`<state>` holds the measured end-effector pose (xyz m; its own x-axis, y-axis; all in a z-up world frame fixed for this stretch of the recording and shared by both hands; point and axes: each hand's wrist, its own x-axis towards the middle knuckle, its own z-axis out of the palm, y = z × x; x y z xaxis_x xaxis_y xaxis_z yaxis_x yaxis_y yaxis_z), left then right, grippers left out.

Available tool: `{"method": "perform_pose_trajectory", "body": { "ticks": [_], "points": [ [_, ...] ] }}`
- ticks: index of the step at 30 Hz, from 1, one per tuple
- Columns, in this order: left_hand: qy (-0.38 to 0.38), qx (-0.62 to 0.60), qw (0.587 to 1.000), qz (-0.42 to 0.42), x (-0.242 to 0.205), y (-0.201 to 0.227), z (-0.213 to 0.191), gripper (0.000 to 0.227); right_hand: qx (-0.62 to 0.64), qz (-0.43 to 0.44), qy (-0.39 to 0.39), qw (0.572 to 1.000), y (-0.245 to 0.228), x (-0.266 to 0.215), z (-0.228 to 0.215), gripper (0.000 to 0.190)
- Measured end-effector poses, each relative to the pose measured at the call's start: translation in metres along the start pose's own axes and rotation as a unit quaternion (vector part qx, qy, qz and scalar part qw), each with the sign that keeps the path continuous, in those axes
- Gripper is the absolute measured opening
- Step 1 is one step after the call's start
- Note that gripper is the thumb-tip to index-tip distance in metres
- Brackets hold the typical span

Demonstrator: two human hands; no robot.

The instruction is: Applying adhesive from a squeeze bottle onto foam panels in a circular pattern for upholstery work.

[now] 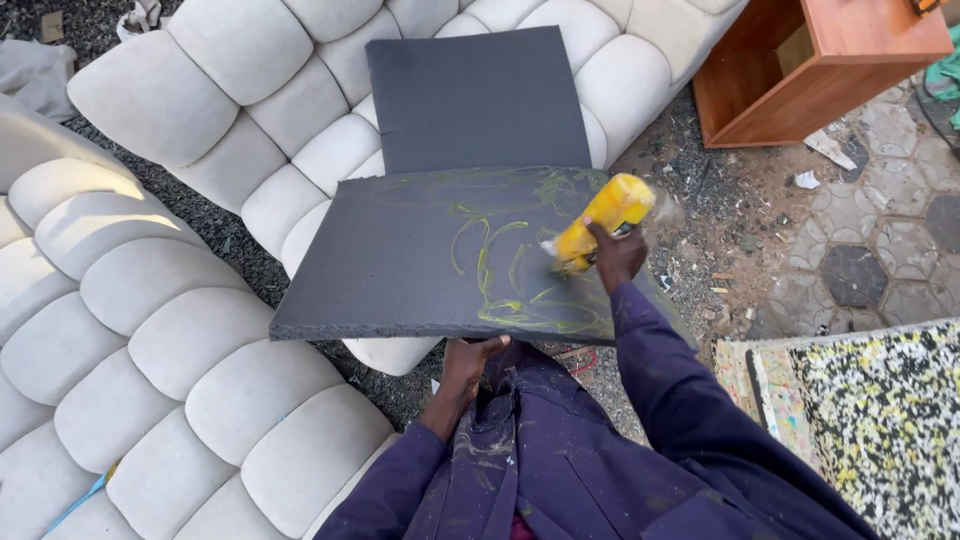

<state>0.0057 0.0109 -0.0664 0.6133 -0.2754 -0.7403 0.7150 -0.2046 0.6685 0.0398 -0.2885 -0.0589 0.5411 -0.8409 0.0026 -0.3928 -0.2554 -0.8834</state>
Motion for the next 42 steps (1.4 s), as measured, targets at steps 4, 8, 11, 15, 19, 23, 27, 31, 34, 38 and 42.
{"method": "perform_pose_trajectory", "body": {
  "ticks": [4, 8, 11, 15, 19, 23, 27, 31, 34, 38, 42],
  "points": [
    [0.010, 0.007, 1.000, 0.000, 0.001, 0.010, 0.000, 0.029, 0.090, 0.057, -0.133, 0.985, -0.081, -0.039, 0.020, 0.053],
    [-0.010, -0.059, 0.998, 0.029, 0.073, -0.112, -0.019, 0.090, 0.029, 0.029, -0.138, 0.990, -0.040, 0.010, 0.022, 0.061],
    [0.039, 0.147, 0.988, -0.014, 0.016, -0.032, -0.024, 0.021, -0.034, 0.067, -0.114, 0.991, 0.013, 0.054, 0.019, 0.060],
    [0.005, 0.205, 0.976, -0.075, -0.039, 0.032, -0.048, 0.028, -0.119, 0.111, -0.127, 0.978, 0.026, 0.057, 0.004, 0.082],
    [0.115, -0.206, 0.969, -0.068, -0.048, 0.021, -0.090, 0.053, -0.070, 0.138, -0.173, 0.973, 0.026, 0.050, -0.001, 0.071],
    [0.181, -0.335, 0.923, -0.062, -0.052, 0.043, -0.122, 0.062, -0.106, 0.166, -0.177, 0.964, 0.033, 0.055, 0.008, 0.074],
    [0.161, -0.326, 0.932, 0.000, -0.039, 0.049, -0.146, 0.082, -0.150, 0.110, -0.176, 0.967, 0.032, 0.062, 0.019, 0.091],
    [0.161, -0.302, 0.939, 0.035, -0.021, 0.026, -0.170, 0.084, -0.168, 0.121, -0.175, 0.963, 0.029, 0.060, 0.016, 0.093],
    [0.123, -0.300, 0.945, 0.049, -0.021, 0.034, -0.170, 0.082, -0.135, 0.107, -0.152, 0.973, 0.027, 0.056, 0.008, 0.088],
    [0.142, -0.294, 0.945, 0.032, -0.019, 0.052, -0.167, 0.080, -0.111, 0.114, -0.128, 0.979, 0.002, 0.041, -0.003, 0.089],
    [0.115, -0.298, 0.947, 0.033, -0.019, 0.053, -0.166, 0.067, -0.076, 0.145, -0.139, 0.977, -0.018, 0.016, -0.008, 0.078]
  ]
}}
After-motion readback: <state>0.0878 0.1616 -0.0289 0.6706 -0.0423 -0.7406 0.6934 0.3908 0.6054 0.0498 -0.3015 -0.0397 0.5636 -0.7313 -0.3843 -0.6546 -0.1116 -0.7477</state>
